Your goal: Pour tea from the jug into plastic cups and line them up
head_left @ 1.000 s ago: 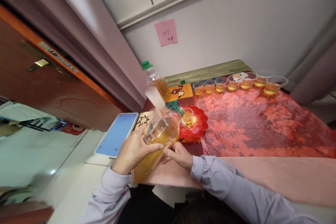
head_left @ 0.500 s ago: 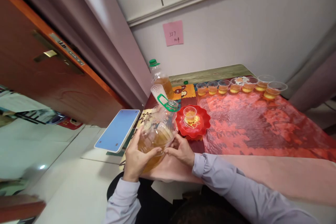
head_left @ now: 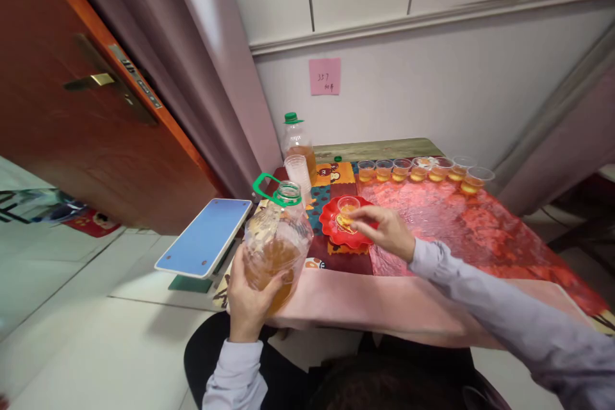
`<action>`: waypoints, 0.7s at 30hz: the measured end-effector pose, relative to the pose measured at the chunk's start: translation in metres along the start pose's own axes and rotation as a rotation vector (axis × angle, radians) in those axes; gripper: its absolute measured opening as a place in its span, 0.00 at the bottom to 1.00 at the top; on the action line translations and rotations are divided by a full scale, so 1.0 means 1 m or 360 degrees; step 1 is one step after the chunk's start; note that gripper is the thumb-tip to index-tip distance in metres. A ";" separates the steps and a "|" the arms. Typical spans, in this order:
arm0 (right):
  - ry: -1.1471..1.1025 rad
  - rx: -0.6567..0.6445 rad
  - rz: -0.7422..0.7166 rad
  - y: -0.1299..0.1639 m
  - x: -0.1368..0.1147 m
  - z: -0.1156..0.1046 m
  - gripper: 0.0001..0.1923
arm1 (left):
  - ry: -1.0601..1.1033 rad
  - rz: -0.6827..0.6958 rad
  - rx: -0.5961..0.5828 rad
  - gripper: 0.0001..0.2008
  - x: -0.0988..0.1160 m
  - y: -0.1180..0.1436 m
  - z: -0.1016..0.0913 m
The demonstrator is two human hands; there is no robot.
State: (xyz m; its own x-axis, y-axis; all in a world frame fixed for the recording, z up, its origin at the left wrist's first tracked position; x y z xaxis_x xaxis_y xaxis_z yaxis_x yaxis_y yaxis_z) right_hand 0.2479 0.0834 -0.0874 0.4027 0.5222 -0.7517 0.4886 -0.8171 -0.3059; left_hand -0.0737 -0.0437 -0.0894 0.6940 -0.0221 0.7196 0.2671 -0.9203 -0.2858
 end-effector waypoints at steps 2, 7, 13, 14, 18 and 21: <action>0.0375 -0.0031 0.0071 -0.026 0.019 -0.021 0.23 | 0.0017 -0.0003 0.0009 0.51 -0.003 0.001 -0.001; 0.0943 -0.0347 0.0375 -0.073 0.049 -0.021 0.39 | -0.0015 -0.0031 0.0008 0.49 -0.002 0.002 -0.003; 0.1109 -0.0582 0.0473 -0.089 0.039 -0.001 0.33 | -0.0032 -0.0075 0.0027 0.51 0.003 0.000 -0.001; 0.1115 -0.0583 0.0459 -0.090 0.036 0.000 0.32 | -0.0045 -0.0075 0.0032 0.51 0.003 -0.001 -0.001; 0.1082 -0.0514 0.0289 -0.090 0.028 0.001 0.31 | -0.0110 -0.0125 0.0044 0.52 0.004 -0.006 0.001; 0.0956 -0.0373 0.0206 -0.089 0.024 -0.003 0.32 | -0.0122 -0.0182 0.0050 0.52 0.009 -0.009 0.001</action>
State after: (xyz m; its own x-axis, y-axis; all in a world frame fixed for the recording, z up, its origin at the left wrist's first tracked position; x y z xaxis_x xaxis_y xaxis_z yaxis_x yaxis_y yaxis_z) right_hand 0.2164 0.1692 -0.0763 0.7986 0.5240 -0.2961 0.5354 -0.8432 -0.0482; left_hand -0.0693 -0.0350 -0.0812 0.7065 0.1131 0.6986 0.3671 -0.9025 -0.2252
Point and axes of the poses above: each hand's wrist, its own y-axis away from the middle knuckle, its own z-axis out of the palm, x = y × z, the point moved 2 cm from there along -y, towards the middle knuckle, and after that the axes turned 10 degrees about -x, right-handed, at the moved point
